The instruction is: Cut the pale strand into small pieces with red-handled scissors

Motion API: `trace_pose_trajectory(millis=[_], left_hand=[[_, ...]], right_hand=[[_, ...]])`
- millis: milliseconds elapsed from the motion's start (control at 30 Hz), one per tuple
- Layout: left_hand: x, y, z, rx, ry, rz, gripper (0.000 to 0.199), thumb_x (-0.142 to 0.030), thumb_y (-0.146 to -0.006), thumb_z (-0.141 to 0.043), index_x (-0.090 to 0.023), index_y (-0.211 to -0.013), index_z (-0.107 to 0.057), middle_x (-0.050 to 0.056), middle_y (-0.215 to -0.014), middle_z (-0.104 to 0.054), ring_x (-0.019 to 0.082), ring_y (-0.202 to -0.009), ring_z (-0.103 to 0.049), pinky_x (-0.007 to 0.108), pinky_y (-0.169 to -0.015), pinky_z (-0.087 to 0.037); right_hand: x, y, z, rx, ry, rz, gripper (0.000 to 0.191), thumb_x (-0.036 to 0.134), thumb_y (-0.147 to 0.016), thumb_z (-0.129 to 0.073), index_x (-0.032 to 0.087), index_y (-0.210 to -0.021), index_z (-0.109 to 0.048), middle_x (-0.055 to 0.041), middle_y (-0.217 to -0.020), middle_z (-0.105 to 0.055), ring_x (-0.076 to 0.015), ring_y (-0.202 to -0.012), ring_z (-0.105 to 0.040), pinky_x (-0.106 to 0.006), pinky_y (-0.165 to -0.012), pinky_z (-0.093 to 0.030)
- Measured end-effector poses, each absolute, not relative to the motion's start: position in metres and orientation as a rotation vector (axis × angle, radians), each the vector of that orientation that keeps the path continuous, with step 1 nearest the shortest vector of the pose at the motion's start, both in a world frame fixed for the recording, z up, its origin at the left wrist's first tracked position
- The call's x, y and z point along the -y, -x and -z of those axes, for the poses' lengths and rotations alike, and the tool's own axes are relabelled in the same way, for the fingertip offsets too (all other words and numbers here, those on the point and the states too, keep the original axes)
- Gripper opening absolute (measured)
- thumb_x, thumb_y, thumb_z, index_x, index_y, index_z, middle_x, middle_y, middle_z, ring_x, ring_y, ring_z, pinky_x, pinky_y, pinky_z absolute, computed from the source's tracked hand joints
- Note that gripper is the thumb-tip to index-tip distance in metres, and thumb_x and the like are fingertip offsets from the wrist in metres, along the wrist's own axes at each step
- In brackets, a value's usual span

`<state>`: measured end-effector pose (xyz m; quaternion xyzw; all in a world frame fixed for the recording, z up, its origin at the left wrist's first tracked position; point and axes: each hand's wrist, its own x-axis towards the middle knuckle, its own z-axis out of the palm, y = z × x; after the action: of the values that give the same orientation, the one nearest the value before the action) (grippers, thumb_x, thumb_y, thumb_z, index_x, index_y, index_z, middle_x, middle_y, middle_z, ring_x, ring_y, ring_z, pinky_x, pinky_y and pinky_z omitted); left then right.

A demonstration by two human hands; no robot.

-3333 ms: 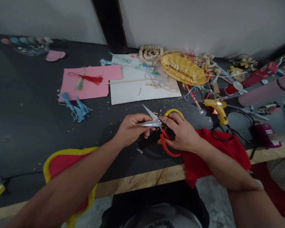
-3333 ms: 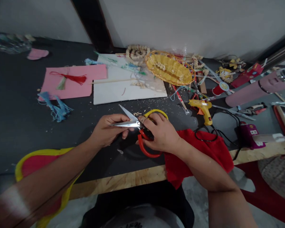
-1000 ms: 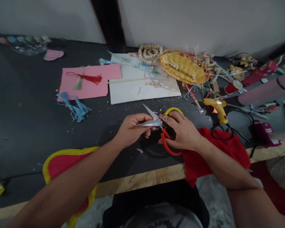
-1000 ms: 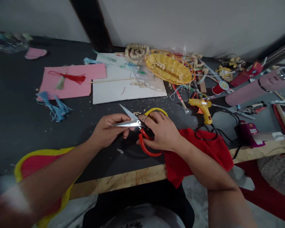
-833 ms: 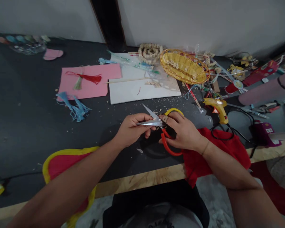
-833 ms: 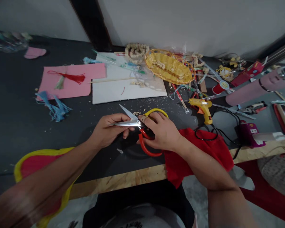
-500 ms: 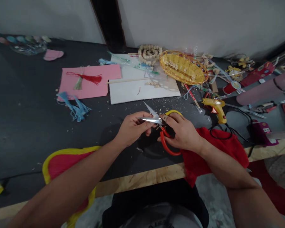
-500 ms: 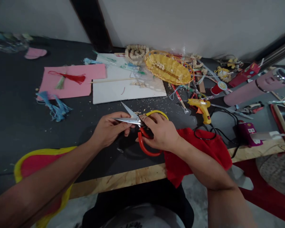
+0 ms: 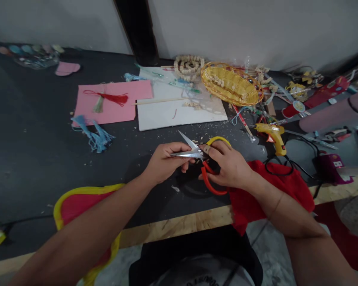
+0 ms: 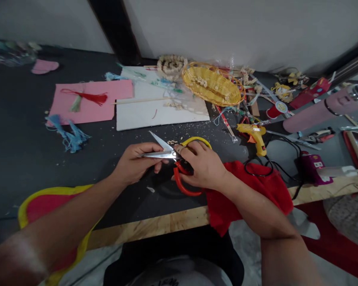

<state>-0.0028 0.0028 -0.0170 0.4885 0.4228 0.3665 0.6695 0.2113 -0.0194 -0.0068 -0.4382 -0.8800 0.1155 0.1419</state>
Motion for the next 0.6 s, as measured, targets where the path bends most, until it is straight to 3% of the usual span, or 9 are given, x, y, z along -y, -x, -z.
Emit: trace_pose_trajectory(millis=[267,433,600], left_hand=[[-0.0018,0.0002,0.0170,-0.959,-1.087,-0.899,0.020,-0.031,-0.072,-0.075,-0.014,-0.076,-0.065,0.001,-0.065,-0.066,0.007,-0.044,-0.054,0.018,-0.043,-0.047],[-0.0019,0.0007,0.0142,-0.949,-1.110,-0.911,0.020,-0.031,-0.073,-0.075,-0.014,-0.074,-0.065,0.000,-0.063,-0.065,0.006,-0.044,-0.053,0.017,-0.044,-0.047],[-0.0025,0.0018,0.0112,-0.953,-1.125,-0.829,0.017,-0.028,-0.071,-0.075,-0.013,-0.070,-0.067,0.000,-0.058,-0.064,0.005,-0.041,-0.052,0.017,-0.044,-0.045]], right_hand=[[0.0241,-0.2092,0.0041,2.488,1.362,-0.401,0.069,0.057,-0.080,-0.063,0.015,-0.133,-0.049,-0.0161,-0.117,-0.058,-0.0297,-0.110,-0.057,-0.045,-0.091,-0.053],[0.0234,-0.2088,0.0021,2.490,1.362,-0.373,0.070,0.058,-0.079,-0.062,0.017,-0.135,-0.047,-0.0149,-0.119,-0.057,-0.0293,-0.110,-0.056,-0.044,-0.089,-0.054],[0.0199,-0.2106,0.0020,2.537,1.329,-0.356,0.077,0.063,-0.074,-0.065,0.016,-0.133,-0.048,-0.0161,-0.118,-0.053,-0.0326,-0.112,-0.051,-0.051,-0.097,-0.048]])
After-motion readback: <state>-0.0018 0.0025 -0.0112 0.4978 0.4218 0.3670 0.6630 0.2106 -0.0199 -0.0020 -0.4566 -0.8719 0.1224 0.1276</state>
